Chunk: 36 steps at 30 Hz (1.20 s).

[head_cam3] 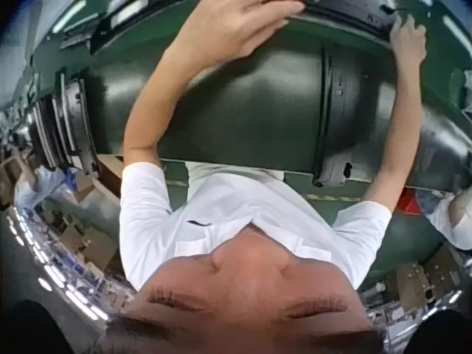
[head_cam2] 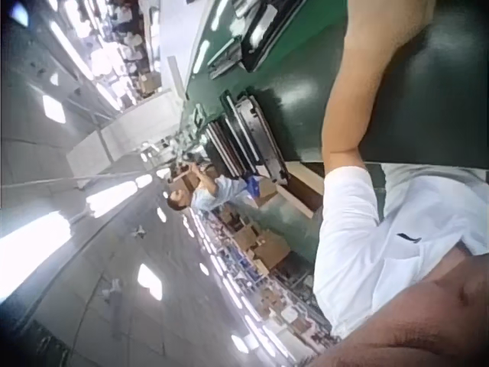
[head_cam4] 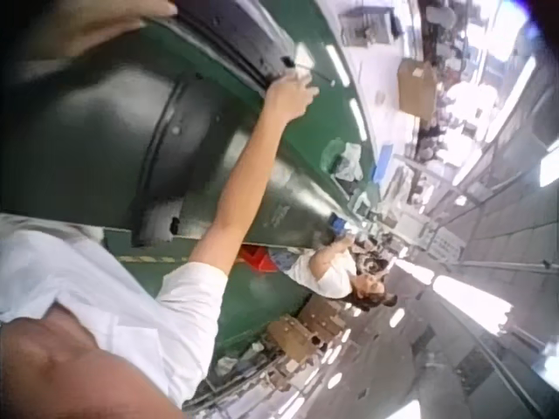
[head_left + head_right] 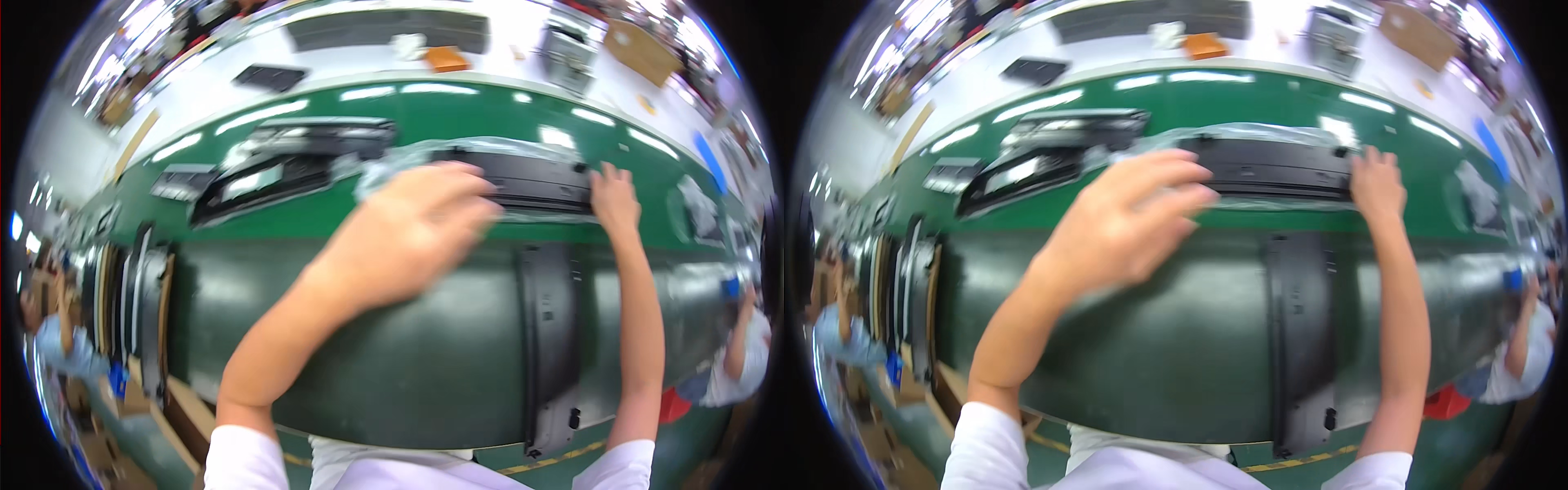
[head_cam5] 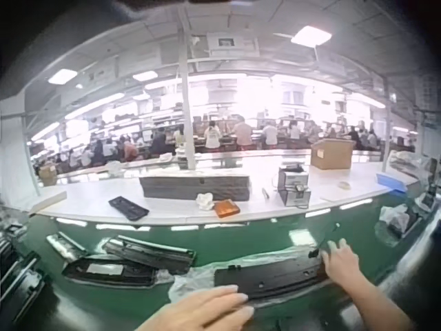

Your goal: The person assembles a black plastic electronic housing by hand, repeatedly picking up one part from the left, aligning and pressing it into a base part on the green workbench, and then moving the assembled unit aside to repeat the process.

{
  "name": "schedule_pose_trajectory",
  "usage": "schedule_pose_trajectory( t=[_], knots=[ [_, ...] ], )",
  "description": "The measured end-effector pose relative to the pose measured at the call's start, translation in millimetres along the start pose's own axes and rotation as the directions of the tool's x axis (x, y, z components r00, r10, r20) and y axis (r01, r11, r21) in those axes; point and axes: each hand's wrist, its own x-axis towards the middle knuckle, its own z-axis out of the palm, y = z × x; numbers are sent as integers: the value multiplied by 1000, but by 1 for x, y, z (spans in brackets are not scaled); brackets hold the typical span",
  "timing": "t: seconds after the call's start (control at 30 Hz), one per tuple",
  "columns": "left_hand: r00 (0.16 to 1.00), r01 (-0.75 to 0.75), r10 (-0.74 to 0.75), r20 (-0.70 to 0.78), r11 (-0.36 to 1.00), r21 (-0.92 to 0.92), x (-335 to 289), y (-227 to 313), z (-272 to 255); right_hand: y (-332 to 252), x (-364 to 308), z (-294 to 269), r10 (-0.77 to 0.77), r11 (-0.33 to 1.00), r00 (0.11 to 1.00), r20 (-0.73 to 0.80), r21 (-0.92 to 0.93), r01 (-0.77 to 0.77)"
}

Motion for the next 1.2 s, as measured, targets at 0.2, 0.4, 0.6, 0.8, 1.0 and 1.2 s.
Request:
schedule_pose_trajectory(
  t=[0.2, 0.4, 0.6, 0.8, 1.0, 1.2],
  knots=[
    [525, -495, 432, -733, 856, 149, 22, 112, -36, -90, -5, -23, -308, 907, 951, 25, 310, 285],
    [702, -459, 553, -448, 833, 309, -37, 105, -100, -151, -21, 8, -373, 926, 859, 350, 200, 321],
    [664, -351, 234, -711, 936, -20, -63, 94, -138, -159, -23, -22, -302, 938, 841, 449, -18, 346],
    [574, 127, -167, -802, 985, -115, -113, 7, -174, -255, -13, -66, -635, 653, 772, -31, 512, 558],
    [375, 54, -415, -829, 903, -427, -128, -36, -212, -370, 20, -35, -750, 582, 661, -12, 462, 669],
    [407, 55, -489, -771, 856, -514, -138, -46, -232, -400, 68, -5, -685, 699, 589, 428, 613, 368]
  ],
)
